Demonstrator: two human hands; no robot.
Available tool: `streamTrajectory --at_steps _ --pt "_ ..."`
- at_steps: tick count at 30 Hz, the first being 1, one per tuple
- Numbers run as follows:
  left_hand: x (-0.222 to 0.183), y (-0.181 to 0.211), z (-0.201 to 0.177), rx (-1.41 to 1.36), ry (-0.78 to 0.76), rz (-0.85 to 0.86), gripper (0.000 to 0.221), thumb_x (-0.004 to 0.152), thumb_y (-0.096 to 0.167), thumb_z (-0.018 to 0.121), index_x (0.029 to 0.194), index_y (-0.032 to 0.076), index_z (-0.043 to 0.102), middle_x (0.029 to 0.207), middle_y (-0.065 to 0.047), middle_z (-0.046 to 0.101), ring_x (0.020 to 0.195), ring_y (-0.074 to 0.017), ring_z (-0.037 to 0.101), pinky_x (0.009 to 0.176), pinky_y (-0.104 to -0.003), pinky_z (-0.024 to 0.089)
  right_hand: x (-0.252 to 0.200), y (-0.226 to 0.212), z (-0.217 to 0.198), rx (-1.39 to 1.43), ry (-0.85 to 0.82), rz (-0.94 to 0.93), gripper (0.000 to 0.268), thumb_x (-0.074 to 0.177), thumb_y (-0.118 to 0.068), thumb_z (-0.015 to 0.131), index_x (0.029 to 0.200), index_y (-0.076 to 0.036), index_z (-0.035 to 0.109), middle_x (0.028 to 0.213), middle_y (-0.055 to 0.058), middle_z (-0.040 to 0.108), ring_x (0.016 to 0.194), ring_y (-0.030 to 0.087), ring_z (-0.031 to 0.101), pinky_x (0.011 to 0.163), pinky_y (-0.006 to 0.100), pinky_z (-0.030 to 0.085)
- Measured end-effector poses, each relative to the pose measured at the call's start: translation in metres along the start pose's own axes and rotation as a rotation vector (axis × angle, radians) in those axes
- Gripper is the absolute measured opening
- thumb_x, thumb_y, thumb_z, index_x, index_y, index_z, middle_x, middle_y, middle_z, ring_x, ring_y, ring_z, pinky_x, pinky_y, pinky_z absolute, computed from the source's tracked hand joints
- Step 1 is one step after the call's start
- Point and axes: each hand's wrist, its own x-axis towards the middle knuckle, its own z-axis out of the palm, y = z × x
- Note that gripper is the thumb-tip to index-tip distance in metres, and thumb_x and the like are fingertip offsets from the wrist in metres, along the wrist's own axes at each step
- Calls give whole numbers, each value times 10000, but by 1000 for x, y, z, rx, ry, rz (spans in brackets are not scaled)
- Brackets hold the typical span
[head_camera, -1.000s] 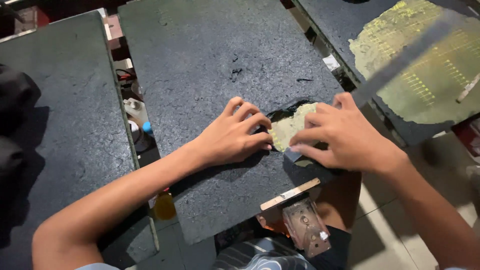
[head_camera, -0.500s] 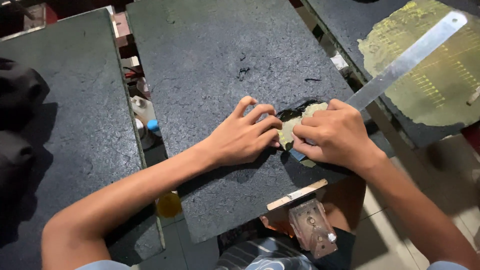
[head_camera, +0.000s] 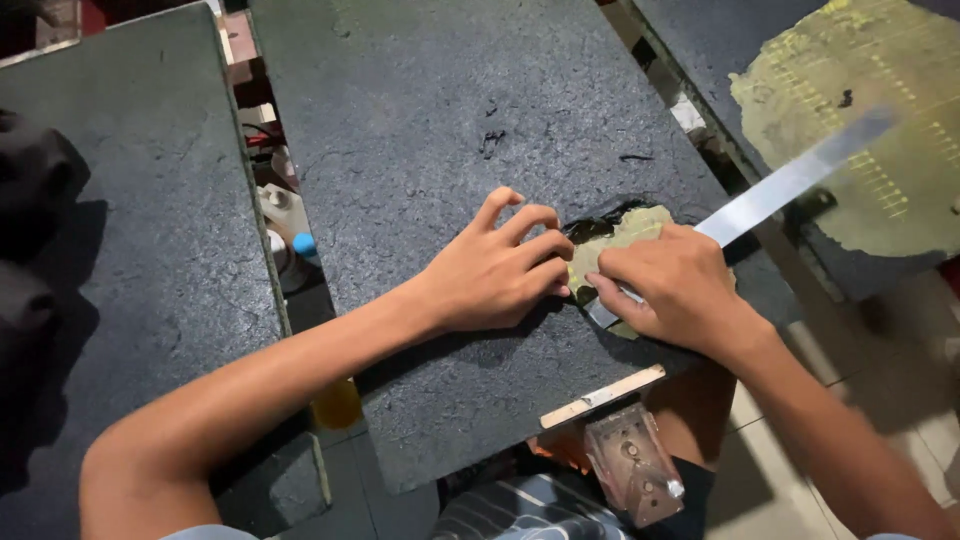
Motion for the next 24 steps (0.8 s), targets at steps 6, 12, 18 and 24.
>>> streamTrajectory --at_steps 6,12,18,24 --pt "2 0 -7 -41 10 15 203 1000 289 685 864 140 662 932 -35 603 1074 -286 564 986 -513 357 -4 -3 -3 140 -28 109 251 1003 -301 623 794 -188 540 576 8 529 628 277 641 624 367 468" --pt "-4 2 -8 -4 39 116 223 1015 423 609 974 214 676 897 0 607 909 -249 608 930 -471 427 -10 -9 -7 67 117 238 318 998 -297 689 731 -200 545 517 -15 504 489 252 552 613 323 443" --pt "12 26 -7 -179 8 145 251 1061 270 542 846 155 603 826 -8 534 807 -250 530 790 -373 431 -35 31 14 -126 293 317 334 1042 -240 737 751 -184 582 540 -28 496 512 269 524 620 358 448" --pt "8 28 9 -405 -265 -15 277 971 293 723 1185 118 722 1179 -80 691 1144 -328 601 814 -439 479 -28 24 -1 -175 402 340 446 1164 -197 677 766 -70 521 637 52 486 535 246 454 545 394 319"
